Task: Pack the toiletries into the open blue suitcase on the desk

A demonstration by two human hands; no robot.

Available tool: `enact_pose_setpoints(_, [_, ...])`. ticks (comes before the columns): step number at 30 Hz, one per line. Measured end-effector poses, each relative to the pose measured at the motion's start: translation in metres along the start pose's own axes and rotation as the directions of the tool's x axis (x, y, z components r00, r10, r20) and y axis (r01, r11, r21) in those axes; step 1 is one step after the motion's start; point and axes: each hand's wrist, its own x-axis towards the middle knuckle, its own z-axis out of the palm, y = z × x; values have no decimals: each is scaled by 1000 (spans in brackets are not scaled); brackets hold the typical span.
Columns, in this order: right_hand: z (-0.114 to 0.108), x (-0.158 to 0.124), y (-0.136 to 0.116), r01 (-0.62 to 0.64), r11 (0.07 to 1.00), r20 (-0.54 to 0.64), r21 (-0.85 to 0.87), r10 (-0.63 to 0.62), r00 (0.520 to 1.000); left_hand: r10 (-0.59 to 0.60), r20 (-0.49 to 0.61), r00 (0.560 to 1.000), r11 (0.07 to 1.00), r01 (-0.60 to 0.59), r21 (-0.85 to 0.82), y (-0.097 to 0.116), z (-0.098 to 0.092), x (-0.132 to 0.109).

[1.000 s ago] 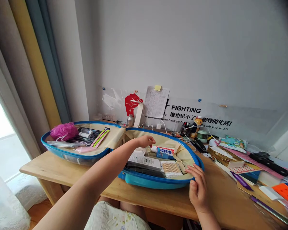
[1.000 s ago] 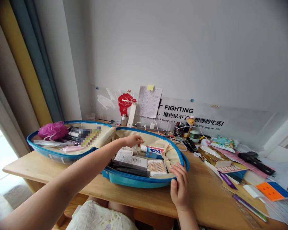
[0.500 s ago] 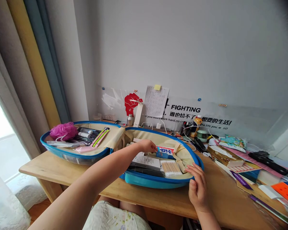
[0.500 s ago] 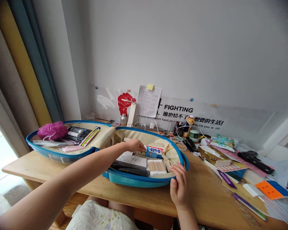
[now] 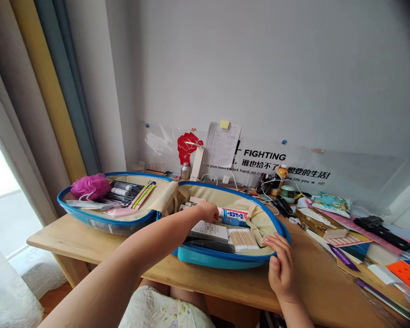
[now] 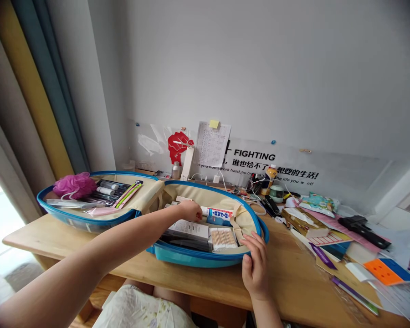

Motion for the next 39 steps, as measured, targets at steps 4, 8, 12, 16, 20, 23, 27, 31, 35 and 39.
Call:
enact_pose_setpoints(4, [0, 1, 0, -8, 1000, -9, 6, 8, 1000, -11, 0, 1000, 1000, 11, -2, -1, 2, 2])
enact_pose_setpoints(8, [0, 2, -1, 4, 1000, -9, -4, -4, 1000, -22, -30, 999, 998, 20, -61, -3, 6, 6])
enact_pose_setpoints(12, [-1, 3, -2, 10, 1000, -7, -2, -10, 1000, -34, -69, 997, 986, 22, -167, -5, 6, 7])
enact_pose_setpoints(16, [-1, 3, -2, 22, 1000, 0, -2, -22, 1000, -65, -131, 989, 948, 20, -317, -8, -3, 5])
enact_pose_setpoints(20, [0, 2, -2, 12, 1000, -1, 3, -12, 1000, -151, -198, 968, 864, 32, -502, -10, -14, 2])
enact_pose_setpoints(23, [0, 2, -1, 3, 1000, -1, 10, -3, 1000, -187, -139, 972, 758, 53, -650, -8, -19, 1])
enact_pose_setpoints(27, [0, 0, 0, 11, 1000, -3, 4, -11, 1000, -176, -46, 983, 617, 74, -783, -7, -22, -2])
enact_pose_setpoints(31, [-1, 0, 1, 1, 1000, 5, -8, -1, 1000, -75, 9, 997, 426, 41, -904, -9, -24, -8])
enact_pose_setpoints(35, [-1, 1, 0, -4, 1000, -8, 1, 4, 1000, 55, 7, 998, 244, -6, -970, -14, -24, -9])
enact_pose_setpoints(39, [0, -1, 1, -16, 1000, -15, 12, 16, 1000, 88, -32, 996, 252, -53, -966, -20, -20, -5])
